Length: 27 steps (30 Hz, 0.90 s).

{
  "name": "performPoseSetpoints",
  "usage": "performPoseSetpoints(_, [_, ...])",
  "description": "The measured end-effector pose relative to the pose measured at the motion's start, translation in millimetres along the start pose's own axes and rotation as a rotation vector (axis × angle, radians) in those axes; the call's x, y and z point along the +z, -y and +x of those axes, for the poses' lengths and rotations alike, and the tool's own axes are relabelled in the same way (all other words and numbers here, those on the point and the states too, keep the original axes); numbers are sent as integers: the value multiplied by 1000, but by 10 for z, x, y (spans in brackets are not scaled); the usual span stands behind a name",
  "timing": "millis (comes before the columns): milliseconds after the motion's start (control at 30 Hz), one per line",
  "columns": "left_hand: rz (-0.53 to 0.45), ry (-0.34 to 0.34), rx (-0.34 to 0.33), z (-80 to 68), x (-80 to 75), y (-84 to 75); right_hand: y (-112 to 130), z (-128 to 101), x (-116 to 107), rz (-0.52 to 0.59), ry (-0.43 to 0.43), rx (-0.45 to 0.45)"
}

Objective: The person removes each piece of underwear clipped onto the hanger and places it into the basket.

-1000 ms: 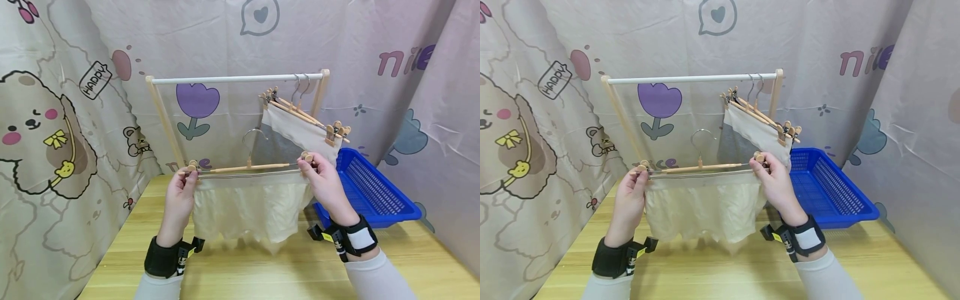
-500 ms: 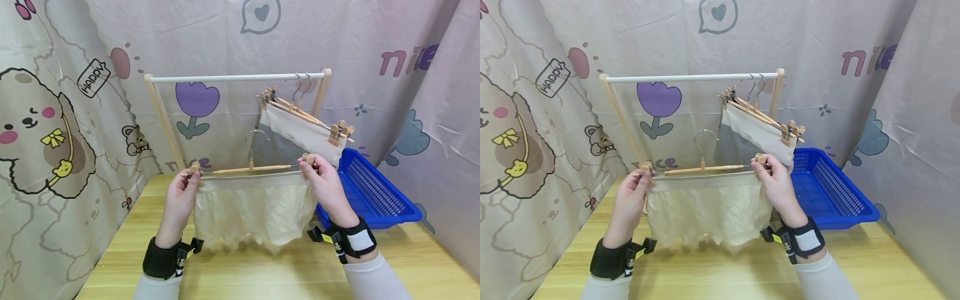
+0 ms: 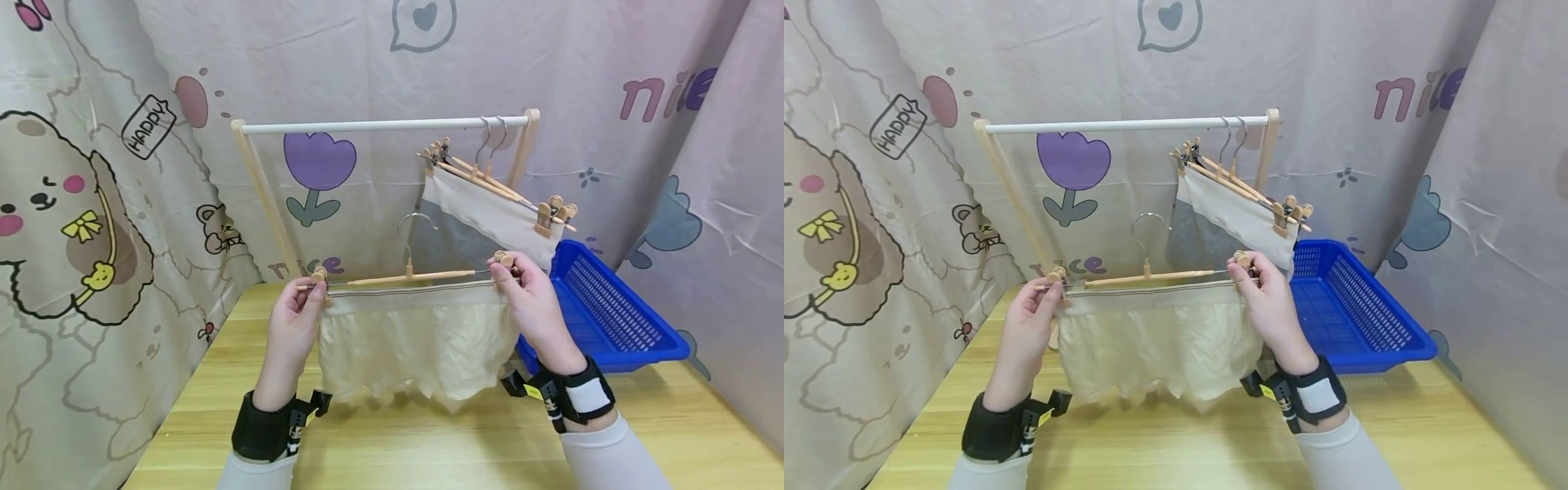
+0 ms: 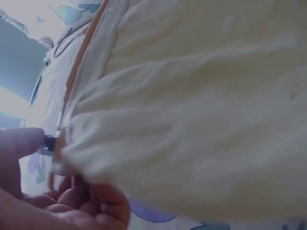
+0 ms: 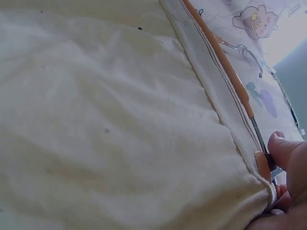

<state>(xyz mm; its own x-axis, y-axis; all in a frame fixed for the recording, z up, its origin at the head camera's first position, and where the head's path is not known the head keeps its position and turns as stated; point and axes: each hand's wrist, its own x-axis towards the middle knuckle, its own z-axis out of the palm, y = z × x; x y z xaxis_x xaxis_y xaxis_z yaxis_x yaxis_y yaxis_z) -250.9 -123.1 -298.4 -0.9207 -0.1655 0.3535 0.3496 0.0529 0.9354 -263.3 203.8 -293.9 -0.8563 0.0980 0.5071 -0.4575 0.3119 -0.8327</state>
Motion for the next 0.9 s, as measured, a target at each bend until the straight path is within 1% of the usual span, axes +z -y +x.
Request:
performPoseSetpoints(67, [28,-1,9,-8,-9,2,10,-11,0,-7,-5,-13])
performPoseSetpoints(133, [96,-15,31,-29,-16,-3,23,-23,-1,-17,-13,-24])
performPoseSetpoints(200, [187,-44,87,-57,-15,4,33,-33,0,-31,-20,-34])
performPoseSetpoints(267, [329,-101,192,-95,0,9,44,-45,-2,-57,-26,-39])
performPoseSetpoints(367, [513,-212,390,-160,51,18,55,-56,-3,-90,-33,-48])
performPoseSetpoints(433, [584,-267,503,-204,98,5,63,-60,-2,-107,-34,-59])
performPoseSetpoints(467, [602,-275,546,-227,123,-12,67,-63,-2,-114,-34,-64])
performPoseSetpoints(500, [607,-272,580,-249,149,-26,71,-66,-1,-118,-34,-68])
performPoseSetpoints(567, [602,-243,631,-291,206,-52,79,-76,2,-129,-34,-76])
performPoseSetpoints(667, [595,-162,663,-331,297,-82,92,-97,8,-143,-36,-82])
performPoseSetpoints(767, [568,-78,643,-340,391,-90,108,-123,12,-160,-43,-83])
performPoseSetpoints(900, [505,23,588,-310,494,-81,130,-150,18,-184,-56,-89])
